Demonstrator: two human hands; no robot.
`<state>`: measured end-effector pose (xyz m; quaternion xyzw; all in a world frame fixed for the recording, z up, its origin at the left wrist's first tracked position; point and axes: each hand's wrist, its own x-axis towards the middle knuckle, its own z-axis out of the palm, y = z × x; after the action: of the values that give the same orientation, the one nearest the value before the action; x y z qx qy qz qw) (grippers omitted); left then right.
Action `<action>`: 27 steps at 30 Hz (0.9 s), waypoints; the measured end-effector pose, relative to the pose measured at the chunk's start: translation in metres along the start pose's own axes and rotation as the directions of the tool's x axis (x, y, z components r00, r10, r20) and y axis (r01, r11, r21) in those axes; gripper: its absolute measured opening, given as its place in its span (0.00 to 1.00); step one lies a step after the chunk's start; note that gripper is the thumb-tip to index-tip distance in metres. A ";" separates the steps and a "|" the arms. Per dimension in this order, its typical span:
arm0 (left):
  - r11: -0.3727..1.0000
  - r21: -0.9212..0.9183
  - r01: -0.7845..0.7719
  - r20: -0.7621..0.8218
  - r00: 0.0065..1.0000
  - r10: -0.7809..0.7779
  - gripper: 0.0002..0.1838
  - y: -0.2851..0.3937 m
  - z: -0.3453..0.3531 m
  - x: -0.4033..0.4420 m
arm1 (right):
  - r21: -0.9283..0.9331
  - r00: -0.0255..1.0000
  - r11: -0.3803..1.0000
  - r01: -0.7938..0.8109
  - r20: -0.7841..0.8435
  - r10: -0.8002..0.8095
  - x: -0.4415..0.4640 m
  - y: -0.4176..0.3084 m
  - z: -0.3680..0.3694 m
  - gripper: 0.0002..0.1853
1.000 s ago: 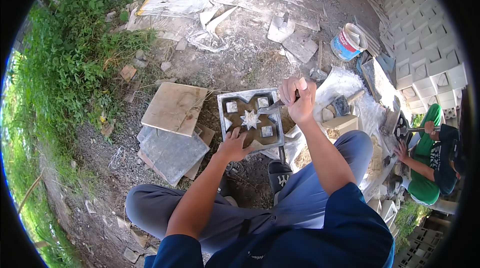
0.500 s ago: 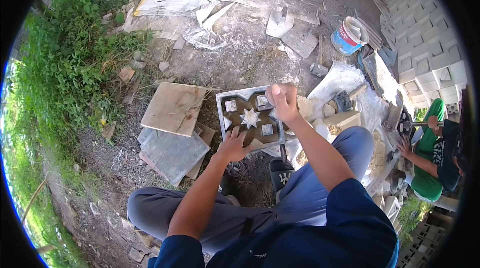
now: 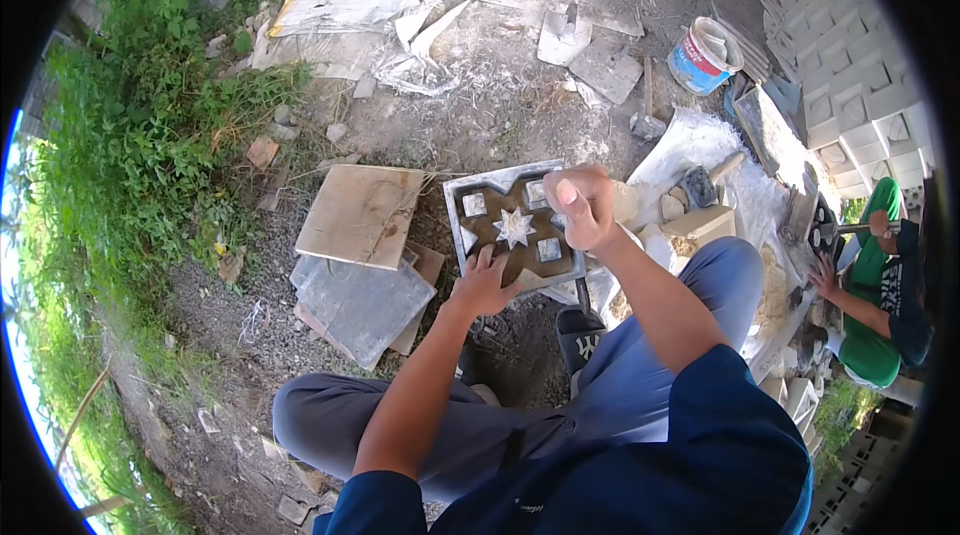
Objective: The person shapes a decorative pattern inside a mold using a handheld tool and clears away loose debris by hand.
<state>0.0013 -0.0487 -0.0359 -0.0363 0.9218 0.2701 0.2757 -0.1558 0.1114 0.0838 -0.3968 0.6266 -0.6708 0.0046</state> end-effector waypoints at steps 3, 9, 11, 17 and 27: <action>1.000 -0.017 -0.008 -0.023 1.000 0.008 0.45 0.007 -0.005 -0.004 | -0.001 0.992 0.993 -0.121 0.017 0.121 0.000 0.014 -0.002 0.33; 1.000 -0.023 0.000 0.000 1.000 0.000 0.46 0.005 -0.002 -0.001 | 0.317 0.968 0.918 -0.239 0.004 0.250 0.017 -0.011 -0.011 0.34; 0.999 -0.038 -0.009 -0.030 1.000 0.007 0.46 0.004 -0.002 -0.001 | 0.333 0.938 0.881 -0.337 0.038 0.344 0.018 0.002 -0.009 0.34; 0.999 -0.047 -0.002 -0.033 0.999 0.000 0.45 0.004 0.000 0.000 | 0.179 0.941 0.924 -0.338 0.104 0.323 0.024 -0.021 -0.015 0.33; 1.000 -0.018 0.004 -0.032 0.999 -0.005 0.44 0.009 -0.005 -0.005 | 0.294 0.941 0.895 -0.336 0.155 0.302 0.017 -0.004 -0.015 0.33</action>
<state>0.0017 -0.0440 -0.0258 -0.0451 0.9236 0.2771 0.2611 -0.1737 0.1166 0.0973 -0.3175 0.5664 -0.7306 0.2113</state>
